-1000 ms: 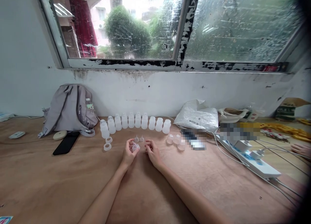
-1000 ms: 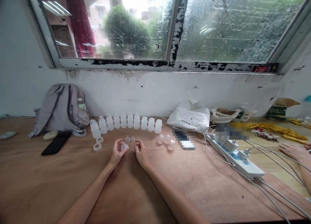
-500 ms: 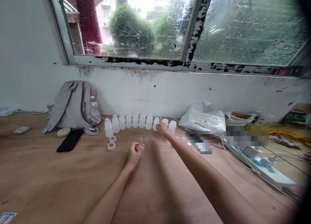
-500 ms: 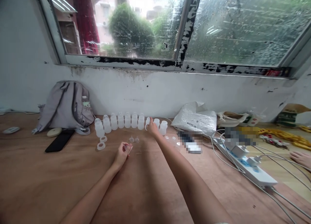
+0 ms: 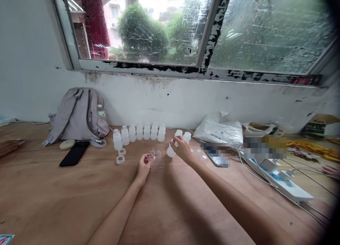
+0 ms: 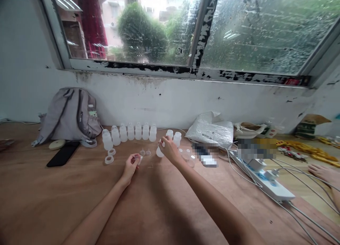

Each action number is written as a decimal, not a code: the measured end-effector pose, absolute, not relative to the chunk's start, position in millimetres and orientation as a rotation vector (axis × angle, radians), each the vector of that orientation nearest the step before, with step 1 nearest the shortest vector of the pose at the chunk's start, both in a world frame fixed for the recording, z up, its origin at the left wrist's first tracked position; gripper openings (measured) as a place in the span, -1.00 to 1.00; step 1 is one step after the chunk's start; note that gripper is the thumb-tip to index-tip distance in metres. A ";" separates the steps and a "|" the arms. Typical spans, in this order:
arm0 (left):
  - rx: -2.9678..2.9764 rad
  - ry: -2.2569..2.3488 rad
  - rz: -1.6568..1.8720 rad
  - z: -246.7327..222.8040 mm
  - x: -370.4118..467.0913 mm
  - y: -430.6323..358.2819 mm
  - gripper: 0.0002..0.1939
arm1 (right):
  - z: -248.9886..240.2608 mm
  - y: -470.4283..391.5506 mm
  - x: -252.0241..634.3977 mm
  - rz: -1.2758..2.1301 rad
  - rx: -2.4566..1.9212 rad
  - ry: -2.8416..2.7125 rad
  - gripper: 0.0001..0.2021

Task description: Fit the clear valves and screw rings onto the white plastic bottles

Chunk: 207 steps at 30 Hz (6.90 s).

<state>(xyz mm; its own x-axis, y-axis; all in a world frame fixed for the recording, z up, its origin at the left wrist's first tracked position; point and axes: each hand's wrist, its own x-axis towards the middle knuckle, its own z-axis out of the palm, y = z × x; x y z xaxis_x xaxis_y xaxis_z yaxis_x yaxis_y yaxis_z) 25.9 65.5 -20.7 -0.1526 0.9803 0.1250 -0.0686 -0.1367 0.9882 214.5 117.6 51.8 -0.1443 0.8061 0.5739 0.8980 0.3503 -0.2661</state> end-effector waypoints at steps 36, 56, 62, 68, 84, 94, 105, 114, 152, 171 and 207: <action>0.877 1.026 1.454 -13.2 24.6 58.1 -0.65 | -17.4 49.5 191.0 -0.134 -1.180 -2.068 -0.61; 0.795 0.787 1.467 -16.4 11.3 67.6 -0.54 | -12.8 44.1 188.2 -0.083 -1.198 -2.085 -0.60; 0.777 0.941 1.436 -19.2 9.6 69.6 -0.59 | -11.6 43.1 186.8 -0.048 -1.205 -2.087 -0.60; 0.821 0.779 1.398 -7.6 9.8 63.0 -0.50 | -13.3 45.7 190.3 -0.045 -1.228 -2.063 -0.58; 0.814 0.881 1.329 -7.2 14.7 59.9 -0.65 | -0.1 35.2 181.1 0.361 -1.334 -1.839 -0.66; 0.834 0.807 1.370 -1.7 16.8 54.0 -0.58 | 4.9 23.1 164.9 1.414 -1.303 -1.424 -0.64; 0.708 0.870 1.476 -10.8 38.2 39.4 -0.78 | 7.9 10.0 152.4 1.485 -1.264 -1.427 -0.69; 0.748 0.755 1.431 1.2 33.3 37.5 -0.72 | 6.4 11.8 152.4 1.951 -0.953 -1.084 -0.64; 1.725 1.196 1.185 -20.1 20.1 51.5 -0.64 | -26.1 101.4 271.9 0.183 -1.786 -1.327 -0.57; 1.349 1.303 1.549 -33.5 11.3 63.4 -0.66 | -11.6 69.7 237.4 1.463 -0.811 -0.924 -0.60; 1.473 1.292 1.407 -18.9 13.5 46.7 -0.76 | -20.6 23.0 185.6 1.436 -0.703 -0.898 -0.65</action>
<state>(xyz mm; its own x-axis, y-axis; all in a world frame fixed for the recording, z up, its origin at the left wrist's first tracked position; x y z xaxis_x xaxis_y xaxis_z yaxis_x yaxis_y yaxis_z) 13.5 46.7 -18.9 -0.0946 0.9597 0.2645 0.1817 -0.2446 0.9524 185.6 23.0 -20.6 -0.0747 0.9927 0.0946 -0.5193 0.0422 -0.8536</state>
